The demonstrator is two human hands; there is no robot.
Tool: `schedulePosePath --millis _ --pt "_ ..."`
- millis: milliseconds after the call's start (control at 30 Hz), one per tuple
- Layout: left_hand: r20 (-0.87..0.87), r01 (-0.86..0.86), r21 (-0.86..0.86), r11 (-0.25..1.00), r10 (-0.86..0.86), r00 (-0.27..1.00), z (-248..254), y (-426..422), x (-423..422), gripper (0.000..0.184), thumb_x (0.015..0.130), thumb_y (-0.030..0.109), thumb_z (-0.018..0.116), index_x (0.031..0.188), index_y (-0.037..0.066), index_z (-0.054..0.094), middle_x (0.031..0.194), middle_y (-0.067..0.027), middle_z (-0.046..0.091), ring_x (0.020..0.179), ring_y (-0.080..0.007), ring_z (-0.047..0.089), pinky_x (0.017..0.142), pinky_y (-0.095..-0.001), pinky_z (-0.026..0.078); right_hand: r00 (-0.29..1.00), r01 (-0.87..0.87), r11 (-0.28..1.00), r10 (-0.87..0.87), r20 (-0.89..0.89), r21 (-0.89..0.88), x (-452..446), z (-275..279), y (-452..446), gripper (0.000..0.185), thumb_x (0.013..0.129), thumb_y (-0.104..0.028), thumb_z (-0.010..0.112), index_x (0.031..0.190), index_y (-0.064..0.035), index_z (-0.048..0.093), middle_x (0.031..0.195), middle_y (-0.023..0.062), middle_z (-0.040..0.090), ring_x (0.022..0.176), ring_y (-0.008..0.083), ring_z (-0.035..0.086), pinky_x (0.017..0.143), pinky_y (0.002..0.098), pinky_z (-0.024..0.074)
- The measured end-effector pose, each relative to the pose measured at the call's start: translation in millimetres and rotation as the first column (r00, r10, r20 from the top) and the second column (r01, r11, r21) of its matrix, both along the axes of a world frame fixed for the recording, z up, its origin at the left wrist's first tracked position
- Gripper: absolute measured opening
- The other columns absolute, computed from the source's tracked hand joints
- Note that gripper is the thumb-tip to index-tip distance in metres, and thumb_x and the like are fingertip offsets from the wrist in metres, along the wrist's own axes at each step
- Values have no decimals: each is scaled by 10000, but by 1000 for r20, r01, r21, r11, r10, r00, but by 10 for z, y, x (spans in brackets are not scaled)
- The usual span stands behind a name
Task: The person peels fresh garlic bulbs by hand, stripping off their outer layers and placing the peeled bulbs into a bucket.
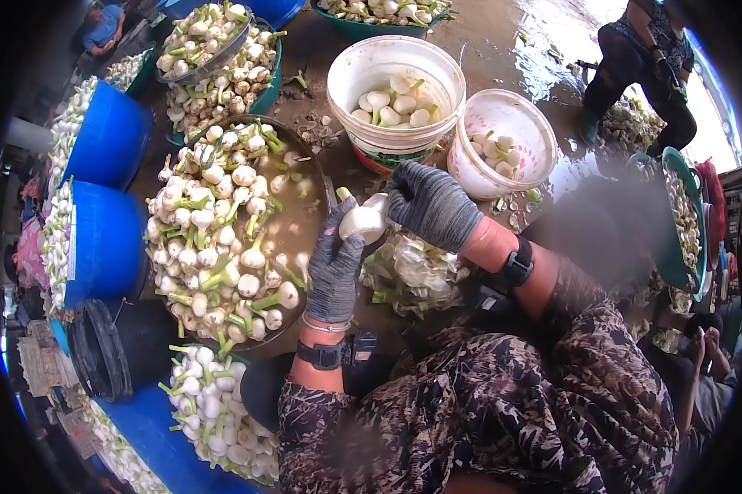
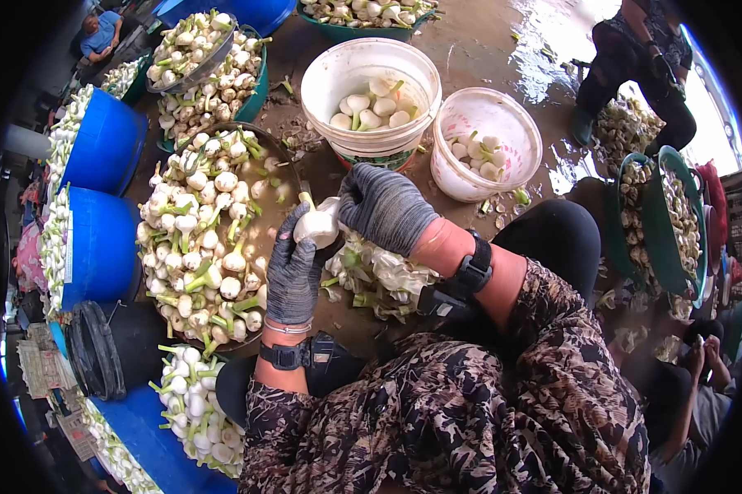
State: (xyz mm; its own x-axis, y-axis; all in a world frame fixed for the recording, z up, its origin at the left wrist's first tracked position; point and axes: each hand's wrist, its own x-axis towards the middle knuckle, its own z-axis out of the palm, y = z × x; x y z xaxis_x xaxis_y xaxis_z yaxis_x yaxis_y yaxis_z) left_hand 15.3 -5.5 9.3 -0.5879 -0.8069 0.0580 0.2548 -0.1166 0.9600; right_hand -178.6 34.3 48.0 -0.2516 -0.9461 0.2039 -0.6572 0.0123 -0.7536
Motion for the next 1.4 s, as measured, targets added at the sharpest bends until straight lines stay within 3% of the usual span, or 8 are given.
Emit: schedulePosePath --millis 167,300,633,967,1067,1267,1333,1400 --pt "-249 111 223 968 -53 967 73 37 33 545 974 306 561 1413 32 389 1376 -118 448 1156 -218 533 923 -388 534 915 244 963 -191 -357 112 -349 -265 -50 138 828 -178 630 892 -56 618 809 183 650 762 385 632 687 469 505" --pt "-260 111 459 881 14 966 142 25 1 580 913 337 651 1383 76 435 1214 -63 531 1006 -183 570 869 -367 539 995 -7 985 -10 -101 -173 -166 187 111 273 817 -174 663 1077 -95 639 993 153 652 961 355 613 834 440 489" --pt "-134 229 349 909 -193 972 74 123 -37 709 852 317 719 1434 85 385 1034 -4 533 909 -99 544 815 -308 527 846 -404 895 288 -450 -187 16 196 186 154 712 -190 704 850 -127 674 796 72 642 804 296 609 787 408 476" --pt "212 287 -62 956 -268 940 -218 67 32 721 855 236 691 1463 70 340 1124 -18 530 963 -114 504 858 -287 478 980 -174 974 185 -70 144 129 -90 254 189 833 -214 653 884 -34 629 856 215 643 805 420 620 716 464 519" --pt "211 243 21 970 -242 947 -125 47 89 761 840 236 698 1475 69 314 1169 -34 534 992 -121 500 888 -293 467 964 -231 973 232 -128 20 158 2 309 200 865 -215 654 922 -27 620 827 198 651 775 383 649 704 434 523" --pt "142 292 -44 955 -284 948 -147 35 123 789 812 222 702 1474 52 306 1199 -86 553 1076 -189 539 968 -323 439 874 -331 943 316 369 -23 135 -362 278 240 930 -226 640 948 6 578 755 103 610 680 186 568 652 353 491" --pt "310 230 -451 862 -90 946 117 55 129 786 815 205 684 1473 37 287 1217 -112 554 1123 -226 541 1015 -355 410 926 -230 971 198 323 63 173 -343 250 233 937 -221 634 964 3 577 777 98 600 695 151 524 656 329 479" --pt "295 186 -458 870 -49 954 221 102 119 789 815 203 679 1473 32 279 1229 -124 547 1139 -238 534 1028 -366 399 852 -273 958 199 484 86 203 -168 264 240 936 -227 638 967 3 578 782 99 600 705 146 526 658 328 477"
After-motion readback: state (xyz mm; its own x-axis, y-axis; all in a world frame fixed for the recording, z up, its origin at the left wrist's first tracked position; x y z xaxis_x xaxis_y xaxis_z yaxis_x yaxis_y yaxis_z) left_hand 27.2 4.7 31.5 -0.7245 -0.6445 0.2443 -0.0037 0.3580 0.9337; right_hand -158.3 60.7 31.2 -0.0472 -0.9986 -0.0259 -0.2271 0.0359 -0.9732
